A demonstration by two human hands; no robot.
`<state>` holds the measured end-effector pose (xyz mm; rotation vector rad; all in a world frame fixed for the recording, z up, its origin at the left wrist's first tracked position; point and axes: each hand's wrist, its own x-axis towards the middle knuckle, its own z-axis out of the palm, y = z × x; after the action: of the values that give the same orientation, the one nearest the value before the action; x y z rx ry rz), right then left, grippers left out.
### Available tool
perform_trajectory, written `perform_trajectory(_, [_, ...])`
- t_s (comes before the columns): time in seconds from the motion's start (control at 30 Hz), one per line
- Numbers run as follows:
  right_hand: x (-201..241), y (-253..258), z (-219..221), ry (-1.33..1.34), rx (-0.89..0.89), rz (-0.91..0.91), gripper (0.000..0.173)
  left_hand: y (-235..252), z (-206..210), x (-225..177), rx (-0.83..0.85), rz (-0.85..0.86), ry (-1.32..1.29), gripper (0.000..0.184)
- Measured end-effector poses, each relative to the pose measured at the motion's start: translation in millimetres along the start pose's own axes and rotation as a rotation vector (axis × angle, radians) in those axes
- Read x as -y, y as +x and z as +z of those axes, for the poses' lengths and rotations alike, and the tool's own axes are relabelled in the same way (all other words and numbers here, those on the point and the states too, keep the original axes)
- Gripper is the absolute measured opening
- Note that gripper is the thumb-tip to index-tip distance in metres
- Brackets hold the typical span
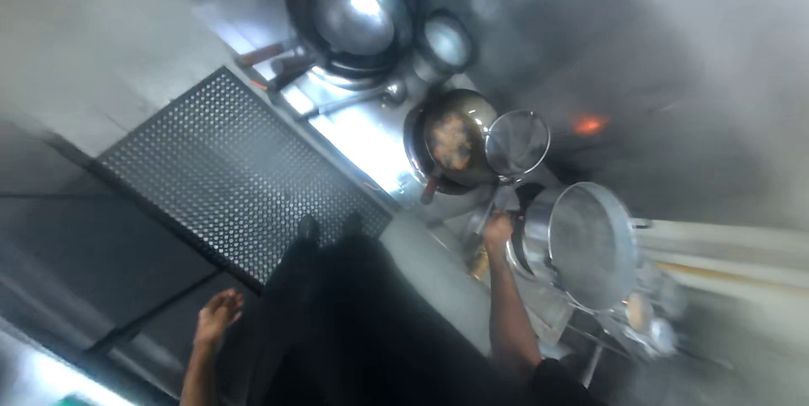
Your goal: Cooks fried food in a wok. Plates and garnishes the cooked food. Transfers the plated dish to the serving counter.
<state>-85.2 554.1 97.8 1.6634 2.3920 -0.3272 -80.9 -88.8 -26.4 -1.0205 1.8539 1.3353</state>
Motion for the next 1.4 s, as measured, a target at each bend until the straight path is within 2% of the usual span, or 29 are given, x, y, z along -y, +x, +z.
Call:
perform_trajectory(0.13, [15,-7,6,0.035,0.102,0.011,0.046,-16,19,10,0.062,-0.056,0.06,0.034])
perform_trajectory(0.33, [40,-6,39,0.428,0.267,0.062,0.043,-12,28,12,0.099,-0.053,0.054,0.034])
perform_trajectory(0.47, [53,-10,39,0.669,0.362,0.11,0.035,-3,25,5,0.106,-0.035,0.077,0.032])
perform_trajectory(0.57, [44,-15,24,0.812,0.459,0.164,0.03,3,21,-2,0.112,-0.022,0.074,0.033])
perform_trajectory(0.7, [21,-23,13,0.856,0.516,0.222,0.024,8,13,-5,0.084,0.009,-0.001,0.033])
perform_trajectory(0.8, [42,-19,9,0.942,0.597,0.27,0.019,1,16,-9,0.066,-0.013,-0.036,0.032])
perform_trajectory(0.9, [75,1,20,1.075,0.68,0.314,0.021,-5,22,-16,0.088,-0.014,0.003,0.031])
perform_trajectory(1.0, [91,7,32,1.147,0.705,0.326,0.021,-7,26,-21,0.126,-0.018,0.042,0.032])
perform_trajectory(1.17, [79,-19,30,1.154,0.77,0.282,0.022,-4,21,-24,0.107,0.018,0.026,0.031])
perform_trajectory(1.4, [81,-33,27,1.205,0.693,0.279,0.02,-1,26,-29,0.11,0.029,0.049,0.029])
